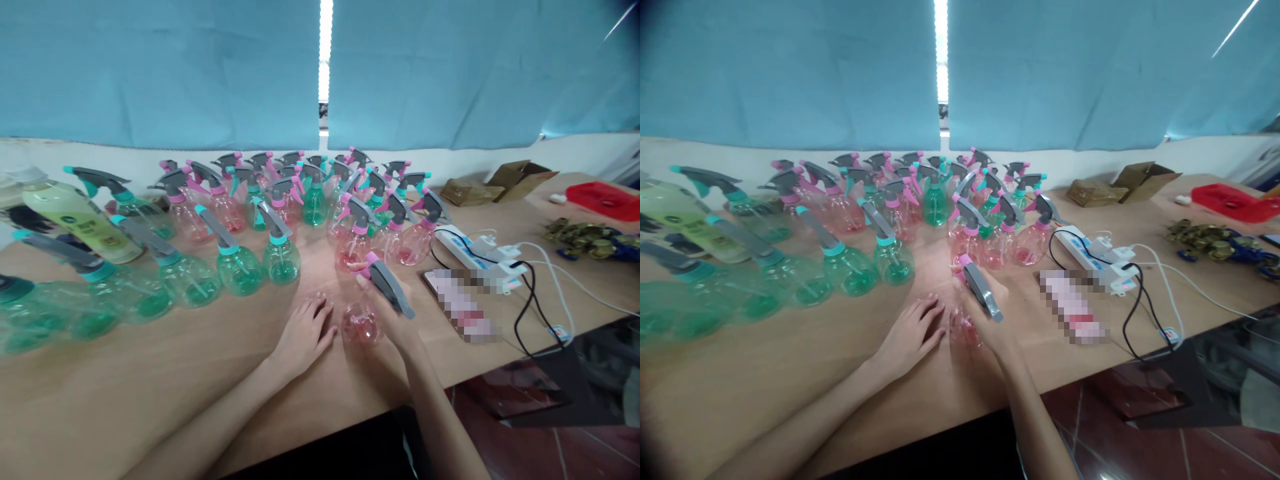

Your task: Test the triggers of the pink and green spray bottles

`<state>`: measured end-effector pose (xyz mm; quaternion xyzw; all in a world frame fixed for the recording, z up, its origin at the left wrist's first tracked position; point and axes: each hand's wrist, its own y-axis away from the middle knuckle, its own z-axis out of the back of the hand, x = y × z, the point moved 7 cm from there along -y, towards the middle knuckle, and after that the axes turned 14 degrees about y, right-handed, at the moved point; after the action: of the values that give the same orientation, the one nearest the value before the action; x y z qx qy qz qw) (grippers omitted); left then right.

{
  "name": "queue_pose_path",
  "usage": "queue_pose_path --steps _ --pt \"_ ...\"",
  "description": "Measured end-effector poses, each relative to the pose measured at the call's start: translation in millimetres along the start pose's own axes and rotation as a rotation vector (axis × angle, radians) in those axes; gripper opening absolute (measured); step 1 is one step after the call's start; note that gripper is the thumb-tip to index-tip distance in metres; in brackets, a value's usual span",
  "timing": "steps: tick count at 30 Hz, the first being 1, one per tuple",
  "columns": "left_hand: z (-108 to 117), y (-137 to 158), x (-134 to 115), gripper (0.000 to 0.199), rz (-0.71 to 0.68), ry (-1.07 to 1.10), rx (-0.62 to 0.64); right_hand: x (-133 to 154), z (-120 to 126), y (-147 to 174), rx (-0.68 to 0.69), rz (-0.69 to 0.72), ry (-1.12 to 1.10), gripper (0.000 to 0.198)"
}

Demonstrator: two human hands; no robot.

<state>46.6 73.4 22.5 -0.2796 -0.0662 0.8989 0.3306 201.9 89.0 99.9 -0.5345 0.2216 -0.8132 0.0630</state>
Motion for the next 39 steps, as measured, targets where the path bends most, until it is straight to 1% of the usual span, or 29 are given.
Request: queue_pose_path --steps 3,9,20,25,29,32,36,39 --pt "0 0 0 0.036 0.002 0.001 -0.001 2 0 -1 0.007 -0.009 0.024 0.017" --pt "0 0 0 0.036 0.001 0.008 -0.004 3 1 -3 0.011 0.005 0.03 0.025" --pt "1 0 1 0.035 -0.003 0.018 -0.022 4 0 -3 0.016 0.042 0.029 0.023" --pt "0 0 2 0.035 -0.003 0.013 -0.02 1 1 0 -0.002 0.058 0.045 0.013" --pt "0 0 1 0.035 -0.003 0.008 -0.016 -1 1 2 0.014 0.048 0.071 0.021" --pt "0 0 1 0.035 -0.004 0.0 -0.012 5 6 2 0.032 0.035 0.131 0.028" --pt "1 0 0 0.037 -0.012 -0.009 -0.006 11 16 4 0.067 0.007 0.246 0.048" --pt "0 0 0 0.037 -0.018 -0.017 -0.01 6 24 12 0.077 0.002 0.282 0.059"
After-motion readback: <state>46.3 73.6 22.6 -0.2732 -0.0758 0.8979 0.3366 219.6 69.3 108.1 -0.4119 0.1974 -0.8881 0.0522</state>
